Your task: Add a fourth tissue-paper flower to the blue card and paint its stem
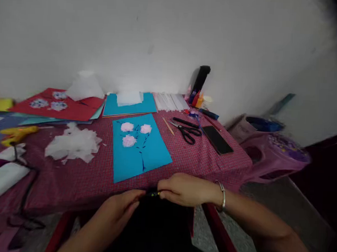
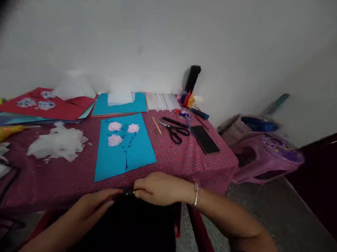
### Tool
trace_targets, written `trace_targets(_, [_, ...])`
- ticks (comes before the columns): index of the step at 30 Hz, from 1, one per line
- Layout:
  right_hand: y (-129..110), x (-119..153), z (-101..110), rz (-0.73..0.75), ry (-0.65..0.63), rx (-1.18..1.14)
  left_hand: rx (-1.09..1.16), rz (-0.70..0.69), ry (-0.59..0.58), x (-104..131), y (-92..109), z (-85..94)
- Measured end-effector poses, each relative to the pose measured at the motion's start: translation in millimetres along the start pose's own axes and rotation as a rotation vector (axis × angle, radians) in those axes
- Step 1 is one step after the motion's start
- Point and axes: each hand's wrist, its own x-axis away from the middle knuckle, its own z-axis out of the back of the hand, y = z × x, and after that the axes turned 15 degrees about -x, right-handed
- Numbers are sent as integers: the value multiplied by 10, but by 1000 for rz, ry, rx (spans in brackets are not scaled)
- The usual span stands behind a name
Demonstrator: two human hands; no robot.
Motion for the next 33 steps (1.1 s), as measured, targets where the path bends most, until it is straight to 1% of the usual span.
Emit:
trace_targets(3, [-8,11,-15,-3,-6,2,17,-25,-23,-12,26,31])
trace_targets(9, [3,3,-52,-17,-5,17,36,-82,-111,-90,126,141])
trace_targets(11, [10,-11,-72,-21,-1,6,58,-80,-144,-79,113,153])
trace_targets(13, [8,-30,-92,-20,3,-24,113,-39,-155,-45,71,138])
trace_targets(14, [2,-43,-102,-18,4,-44,153,4,-137,-26,47,123])
trace_targets(16, [-20,-74,-123,-12,12,-85,256,116,-58,-4,7,81])
trace_targets(18, [-52,-117,-149,-7,28,-118,393,217,1,-23,-8,36])
trace_targets(22, [-110,-232,-210,-13,82,-121,796,355,24,-147,12,-19])
trace_targets(24, [-136,-288,-233,-9,101,-103,925,391,50,-191,33,-17])
trace_targets(26, [-166,-332,-244,0,112,-89,916,391,111,-199,68,-3])
trace_targets(30, [-232,-395,-246,1,117,-75,691,358,303,-196,139,47])
trace_targets(31, [-238,-415,-250,1,124,-79,647,351,334,-217,143,70])
trace_targets(33, [-224,-465,-263,10,166,-131,624,341,350,-297,121,148])
